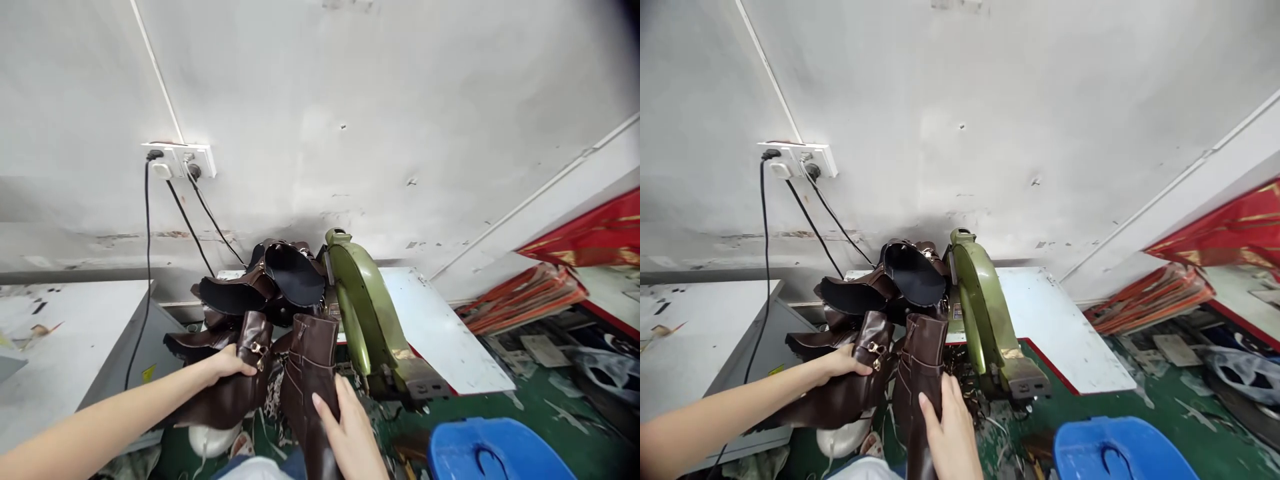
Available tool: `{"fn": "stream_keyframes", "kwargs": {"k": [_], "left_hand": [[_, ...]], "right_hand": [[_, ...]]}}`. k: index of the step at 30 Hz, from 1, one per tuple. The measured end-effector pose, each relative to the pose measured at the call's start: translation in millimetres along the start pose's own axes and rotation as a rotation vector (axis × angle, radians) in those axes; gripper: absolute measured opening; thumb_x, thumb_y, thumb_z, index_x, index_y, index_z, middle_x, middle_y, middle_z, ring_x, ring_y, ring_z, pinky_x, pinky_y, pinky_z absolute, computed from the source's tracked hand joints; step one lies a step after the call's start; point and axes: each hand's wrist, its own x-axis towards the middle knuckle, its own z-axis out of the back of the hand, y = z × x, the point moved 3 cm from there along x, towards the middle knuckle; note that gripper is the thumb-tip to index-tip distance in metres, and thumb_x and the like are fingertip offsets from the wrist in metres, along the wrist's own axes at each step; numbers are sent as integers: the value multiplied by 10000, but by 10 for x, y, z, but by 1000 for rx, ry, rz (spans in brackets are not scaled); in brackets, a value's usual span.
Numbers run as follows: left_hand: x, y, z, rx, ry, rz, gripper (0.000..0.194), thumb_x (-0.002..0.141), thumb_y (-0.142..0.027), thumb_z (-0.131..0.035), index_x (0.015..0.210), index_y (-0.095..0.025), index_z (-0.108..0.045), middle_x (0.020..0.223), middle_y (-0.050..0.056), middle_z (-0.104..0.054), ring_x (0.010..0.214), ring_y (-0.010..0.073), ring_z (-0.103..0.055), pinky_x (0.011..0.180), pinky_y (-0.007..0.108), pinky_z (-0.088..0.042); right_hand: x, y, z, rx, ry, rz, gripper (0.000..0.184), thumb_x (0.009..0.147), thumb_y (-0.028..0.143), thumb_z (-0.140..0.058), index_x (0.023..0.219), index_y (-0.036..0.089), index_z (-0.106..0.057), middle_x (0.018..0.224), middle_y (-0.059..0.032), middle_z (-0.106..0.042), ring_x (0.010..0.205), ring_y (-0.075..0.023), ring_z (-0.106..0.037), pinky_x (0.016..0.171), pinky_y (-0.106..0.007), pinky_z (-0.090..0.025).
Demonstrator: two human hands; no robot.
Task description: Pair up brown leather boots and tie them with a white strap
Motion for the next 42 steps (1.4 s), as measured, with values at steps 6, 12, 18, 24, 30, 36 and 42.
{"fn": "stream_keyframes", "kwargs": {"k": [6, 12, 18, 24, 30, 36, 42], "left_hand": [[-709, -29, 230, -143, -222, -191, 381, 717, -271, -778, 1063, -158, -666, 1124, 80, -719, 1115, 306, -636, 1047, 463, -450], [-875, -173, 187, -442, -582, -249, 639, 718, -546, -734, 1198, -154, -578, 1288, 156, -644, 1271, 370, -538, 1114, 465, -385], [-872, -120, 172, -865, -498, -278, 717, 651, -625, -713, 1218, -194, -635, 1435, 107, -559, 1390, 356, -437, 1184, 464, -351], [-969, -156, 320, -998, -402, -278, 761, 604, -652, -823, 1203, -209, -670, 1412, 88, -586, 1404, 327, -433, 1205, 415, -339], [-910, -286, 534, -924, -341, -242, 811, 584, -687, -848, 1169, -157, -664, 1244, 143, -686, 1258, 374, -576, 978, 407, -548], [-1114, -249, 656, -765, -165, -260, 675, 629, -613, -866, 1116, -183, -684, 1173, 102, -721, 1179, 344, -630, 979, 387, -544], [-1388, 292, 466, -650, -128, -118, 791, 501, -677, -891, 1089, -185, -699, 1209, 129, -702, 1199, 394, -602, 1056, 461, -483]], "right_hand": [[-16, 553, -1, -364, 62, 135, 676, 978, 478, -318, 1504, 66, -417, 1321, -239, -622, 1179, -434, -618, 976, -615, -498], [84, 1441, -735, -596, -137, 352, 640, 939, 113, -312, 1565, 8, -231, 1516, -304, -390, 1023, -422, -678, 732, -550, -599], [24, 2010, -1482, -908, 233, 329, 738, 847, -19, -374, 1551, -34, -155, 1587, -295, -68, 1311, -401, -520, 886, -518, -586], [-115, 2114, -1403, -666, 379, 471, 914, 747, 114, -523, 1537, -46, -93, 1606, -272, 13, 1490, -431, -219, 1158, -570, -347], [22, 2041, -916, -59, 359, 644, 369, 857, 219, -542, 1149, 144, -756, 1312, -173, -655, 997, -270, -715, 837, -347, -591], [361, 1875, -420, 248, 192, 347, 960, 718, 420, -840, 1534, 300, -350, 1577, -72, -390, 1458, -276, -338, 1194, -474, -279], [-33, 1099, -1153, 727, 809, -24, 767, 481, 500, -940, 1131, 151, -732, 1054, -102, -755, 1155, -364, -649, 1048, -469, -459]]}}
